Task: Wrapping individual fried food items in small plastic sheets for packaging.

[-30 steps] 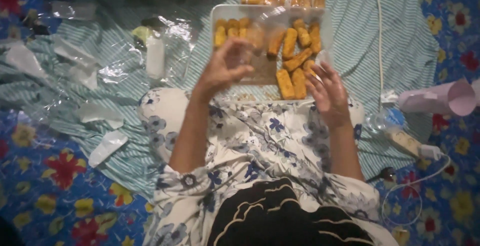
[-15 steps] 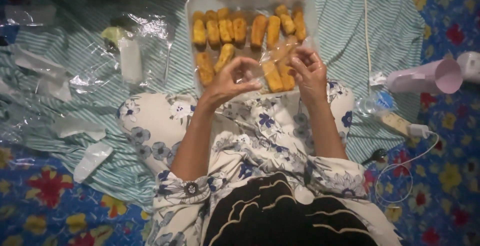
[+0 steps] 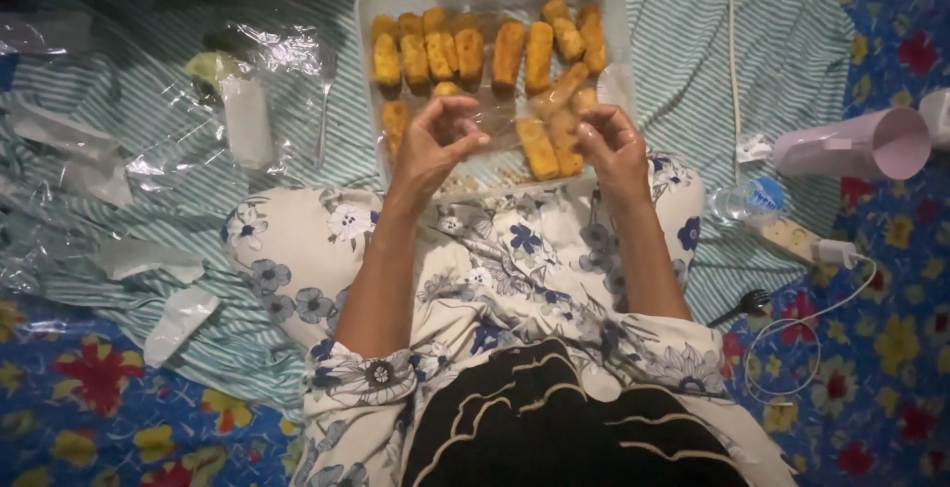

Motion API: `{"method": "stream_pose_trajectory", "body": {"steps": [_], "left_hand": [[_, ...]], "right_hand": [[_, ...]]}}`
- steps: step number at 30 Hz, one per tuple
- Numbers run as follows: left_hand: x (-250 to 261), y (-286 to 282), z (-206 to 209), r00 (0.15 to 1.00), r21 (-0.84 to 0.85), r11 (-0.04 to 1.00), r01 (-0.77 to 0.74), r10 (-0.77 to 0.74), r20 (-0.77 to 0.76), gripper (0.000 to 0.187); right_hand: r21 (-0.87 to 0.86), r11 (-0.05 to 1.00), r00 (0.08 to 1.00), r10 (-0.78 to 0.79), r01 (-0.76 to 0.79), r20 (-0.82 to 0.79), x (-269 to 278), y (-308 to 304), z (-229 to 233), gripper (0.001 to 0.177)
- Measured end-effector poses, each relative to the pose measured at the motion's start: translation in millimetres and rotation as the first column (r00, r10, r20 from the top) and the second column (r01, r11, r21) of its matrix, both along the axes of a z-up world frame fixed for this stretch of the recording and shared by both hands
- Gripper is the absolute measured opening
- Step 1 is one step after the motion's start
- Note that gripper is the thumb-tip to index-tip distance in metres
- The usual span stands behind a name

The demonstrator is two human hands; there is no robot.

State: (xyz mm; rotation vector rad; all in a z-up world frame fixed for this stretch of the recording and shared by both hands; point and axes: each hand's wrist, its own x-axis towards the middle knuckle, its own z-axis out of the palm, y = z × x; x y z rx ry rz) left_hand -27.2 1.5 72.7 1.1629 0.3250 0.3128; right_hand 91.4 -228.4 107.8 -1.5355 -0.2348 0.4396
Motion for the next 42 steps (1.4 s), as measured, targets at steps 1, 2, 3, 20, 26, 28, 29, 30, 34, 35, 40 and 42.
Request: {"method": "stream_pose_trajectory", "body": {"steps": [1, 2, 3, 20, 26, 28, 29, 30, 34, 35, 40, 42], "left_hand": [[-1, -1, 6, 1.0, -0.001, 1.0, 0.0, 0.0, -0.001, 0.055], [-2, -2, 12, 1.0, 0.001, 1.0, 0.008, -0.008, -0.01, 0.055], [-3, -3, 18, 1.0, 0.003, 1.0, 0.017, -0.017, -0.019, 0.054], [-8, -3, 21, 0.998, 0.01, 0.998, -0.06, 0.06, -0.001, 0.029], [-12, -3, 25, 0.993, 0.007, 0.995, -0.102, 0.102, -0.056, 0.029], [-12, -4, 26, 0.993, 0.005, 0.995, -0.099, 0.099, -0.063, 0.03], [-13, -5, 29, 0.993, 0.013, 0.996, -0.091, 0.092, -0.068, 0.03], [-14, -6, 31, 0.994, 0.021, 0.996, -0.084, 0.085, -0.074, 0.029], [-10, -8, 3, 0.994, 0.07, 0.995, -0.077, 0.082, -0.076, 0.023], [-9, -7, -5, 0.993, 0.147, 0.984, -0.097, 0.106, -0.053, 0.022], [-7, -8, -7, 0.987, 0.217, 0.963, -0.162, 0.16, 0.025, 0.017], [-8, -9, -4, 0.982, 0.215, 0.959, -0.187, 0.18, 0.053, 0.016]], "right_hand": [[-0.001, 1.0, 1.0, 0.0, 0.0, -0.001, -1, -1, 1, 0.023], [0.003, 1.0, 1.0, 0.024, -0.024, -0.018, -2, -2, 3, 0.026], [0.007, 0.999, 0.998, 0.048, -0.047, -0.036, -3, -2, 5, 0.029], [-0.077, 0.996, 0.999, 0.042, -0.043, -0.01, -14, -12, 7, 0.018], [-0.098, 0.994, 0.998, 0.032, -0.037, -0.059, -28, -12, 24, 0.02], [-0.089, 0.995, 0.996, 0.03, -0.038, -0.086, -32, -9, 32, 0.02], [-0.102, 0.994, 0.997, 0.025, -0.033, -0.078, -33, -8, 37, 0.022], [-0.116, 0.993, 0.997, 0.019, -0.027, -0.07, -34, -6, 41, 0.024], [-0.084, 0.996, 0.996, -0.014, 0.007, -0.085, -29, -14, 24, 0.016], [-0.081, 0.997, 0.997, -0.019, 0.014, -0.072, -28, -15, 21, 0.015], [-0.061, 0.997, 0.998, -0.048, 0.046, -0.036, -29, -18, 9, 0.013], [-0.039, 0.998, 0.998, -0.05, 0.049, -0.044, -27, -23, -2, 0.014]]}}
